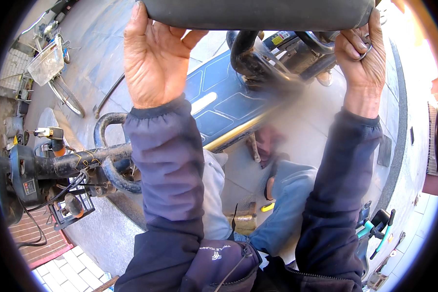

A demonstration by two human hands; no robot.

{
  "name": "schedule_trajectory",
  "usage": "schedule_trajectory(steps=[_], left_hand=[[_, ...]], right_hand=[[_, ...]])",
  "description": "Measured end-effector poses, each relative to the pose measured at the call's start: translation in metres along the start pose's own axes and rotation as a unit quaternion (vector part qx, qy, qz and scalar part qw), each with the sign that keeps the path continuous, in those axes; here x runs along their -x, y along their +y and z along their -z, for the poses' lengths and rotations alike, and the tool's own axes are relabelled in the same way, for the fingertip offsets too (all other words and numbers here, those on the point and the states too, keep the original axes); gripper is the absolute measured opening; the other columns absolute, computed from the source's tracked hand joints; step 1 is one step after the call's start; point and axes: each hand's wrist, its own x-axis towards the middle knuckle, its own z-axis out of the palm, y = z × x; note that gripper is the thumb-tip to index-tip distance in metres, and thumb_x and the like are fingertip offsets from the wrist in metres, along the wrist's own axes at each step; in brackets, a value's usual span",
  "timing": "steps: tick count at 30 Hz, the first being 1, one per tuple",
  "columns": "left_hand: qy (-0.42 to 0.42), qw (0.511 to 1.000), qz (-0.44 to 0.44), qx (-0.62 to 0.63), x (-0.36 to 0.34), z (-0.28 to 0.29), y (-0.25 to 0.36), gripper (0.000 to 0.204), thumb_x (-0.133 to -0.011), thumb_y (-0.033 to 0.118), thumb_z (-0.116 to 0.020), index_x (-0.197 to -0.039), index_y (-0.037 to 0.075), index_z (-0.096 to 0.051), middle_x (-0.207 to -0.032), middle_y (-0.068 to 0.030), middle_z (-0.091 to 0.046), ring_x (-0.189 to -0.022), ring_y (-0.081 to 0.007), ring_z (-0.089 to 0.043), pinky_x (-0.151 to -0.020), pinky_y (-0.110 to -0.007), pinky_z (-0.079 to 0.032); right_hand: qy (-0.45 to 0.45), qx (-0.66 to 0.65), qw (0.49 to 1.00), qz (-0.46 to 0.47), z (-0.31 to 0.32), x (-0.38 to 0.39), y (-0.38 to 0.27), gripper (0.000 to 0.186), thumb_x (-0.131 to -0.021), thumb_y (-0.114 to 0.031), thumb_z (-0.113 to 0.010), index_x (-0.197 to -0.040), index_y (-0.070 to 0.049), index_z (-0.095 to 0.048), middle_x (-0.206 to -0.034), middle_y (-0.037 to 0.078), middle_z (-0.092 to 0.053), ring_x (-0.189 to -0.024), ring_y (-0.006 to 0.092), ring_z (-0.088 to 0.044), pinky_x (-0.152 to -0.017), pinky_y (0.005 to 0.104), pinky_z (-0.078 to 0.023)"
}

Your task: The person uses a multi-bit wrench to loosen and remove a bolt from the motorcycle seat mounting area. They then lift the seat off the frame and place it on the ground. Finally, they use the wrench to adjust a bolt on the exposed seat mounting bracket.

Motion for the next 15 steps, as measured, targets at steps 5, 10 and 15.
schedule_trajectory(steps=[5,10,15], left_hand=[[0.021,1.0,-0.006,0.022,-0.001,-0.004,-0.001,0.038,-0.095,0.034,-0.053,-0.125,0.01,-0.054,-0.12,-0.0084,-0.063,-0.106,-0.0235,-0.062,-0.098,-0.048,-0.047],[0.106,0.988,-0.063,-0.092,0.003,-0.024,-0.011,0.044,-0.1,0.041,-0.041,-0.13,0.009,-0.048,-0.125,-0.0082,-0.06,-0.11,-0.0213,-0.061,-0.083,-0.036,-0.055],[0.063,0.993,-0.073,-0.075,-0.002,-0.016,-0.009,0.042,-0.101,0.039,-0.04,-0.129,0.009,-0.049,-0.124,-0.0079,-0.061,-0.109,-0.0207,-0.062,-0.082,-0.035,-0.055]], right_hand=[[0.03,0.047,0.998,0.013,-0.011,0.001,0.004,0.029,-0.094,-0.034,-0.058,-0.11,-0.01,-0.059,-0.074,-0.002,-0.06,-0.037,0.0009,-0.037,-0.027,0.0129,-0.028],[0.038,-0.005,0.999,-0.008,-0.005,0.0,0.001,0.026,-0.095,-0.033,-0.058,-0.107,-0.011,-0.059,-0.069,-0.003,-0.057,-0.036,0.0008,-0.037,-0.026,0.0131,-0.026],[0.016,0.012,1.0,-0.001,-0.007,0.001,0.0,0.023,-0.096,-0.032,-0.056,-0.104,-0.011,-0.059,-0.066,-0.004,-0.052,-0.037,0.001,-0.037,-0.027,0.0131,-0.025]])
